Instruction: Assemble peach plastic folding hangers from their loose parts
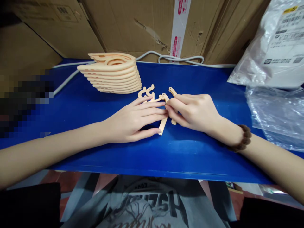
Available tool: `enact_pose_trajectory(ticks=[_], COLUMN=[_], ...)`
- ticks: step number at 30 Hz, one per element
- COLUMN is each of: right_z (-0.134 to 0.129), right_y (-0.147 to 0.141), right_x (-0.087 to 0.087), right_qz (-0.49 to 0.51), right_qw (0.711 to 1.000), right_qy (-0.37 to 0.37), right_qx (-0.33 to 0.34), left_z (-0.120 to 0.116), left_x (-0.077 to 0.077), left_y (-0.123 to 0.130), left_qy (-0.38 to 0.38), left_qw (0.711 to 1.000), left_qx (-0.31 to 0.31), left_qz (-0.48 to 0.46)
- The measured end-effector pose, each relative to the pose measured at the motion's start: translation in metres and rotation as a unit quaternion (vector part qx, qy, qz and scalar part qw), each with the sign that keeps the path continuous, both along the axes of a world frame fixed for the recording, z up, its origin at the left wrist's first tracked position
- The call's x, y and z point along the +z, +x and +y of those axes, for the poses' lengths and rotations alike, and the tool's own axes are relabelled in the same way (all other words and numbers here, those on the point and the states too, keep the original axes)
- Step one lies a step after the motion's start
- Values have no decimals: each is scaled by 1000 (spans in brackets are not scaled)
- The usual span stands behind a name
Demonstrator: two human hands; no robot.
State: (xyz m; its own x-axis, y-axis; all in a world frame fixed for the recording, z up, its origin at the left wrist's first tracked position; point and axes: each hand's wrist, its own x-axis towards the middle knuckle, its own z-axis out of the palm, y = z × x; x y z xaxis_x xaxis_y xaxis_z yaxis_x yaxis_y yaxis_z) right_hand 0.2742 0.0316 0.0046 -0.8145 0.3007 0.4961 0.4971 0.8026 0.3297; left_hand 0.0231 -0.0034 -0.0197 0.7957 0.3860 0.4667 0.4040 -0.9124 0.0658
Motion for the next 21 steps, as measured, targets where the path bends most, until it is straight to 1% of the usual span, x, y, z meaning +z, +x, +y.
enact_pose_trajectory(ticks=[4, 7, 9, 13, 19, 21], right_z=[0, -1, -1, 0, 4, 4], right_y=[-1, -2, -1, -1, -1, 0], right_x=[-2, -3, -3, -2, -3, -3], right_qz=[21, 30, 27, 14, 6, 12], right_qw=[997, 996, 995, 996, 998, 999], right_qy=[6, -15, -23, -9, -7, -20], right_qx=[-70, -89, -95, -88, -55, -37], left_z=[-4, -8, -11, -14, -14, -15], left_x=[4, 5, 5, 6, 11, 13], left_y=[2, 4, 4, 5, 4, 3], left_qy=[66, 88, 103, 134, 150, 154], left_qw=[996, 993, 991, 988, 987, 986], left_qx=[-54, -79, -82, -76, -50, -47], left_qz=[-28, -27, -24, -28, -35, -37])
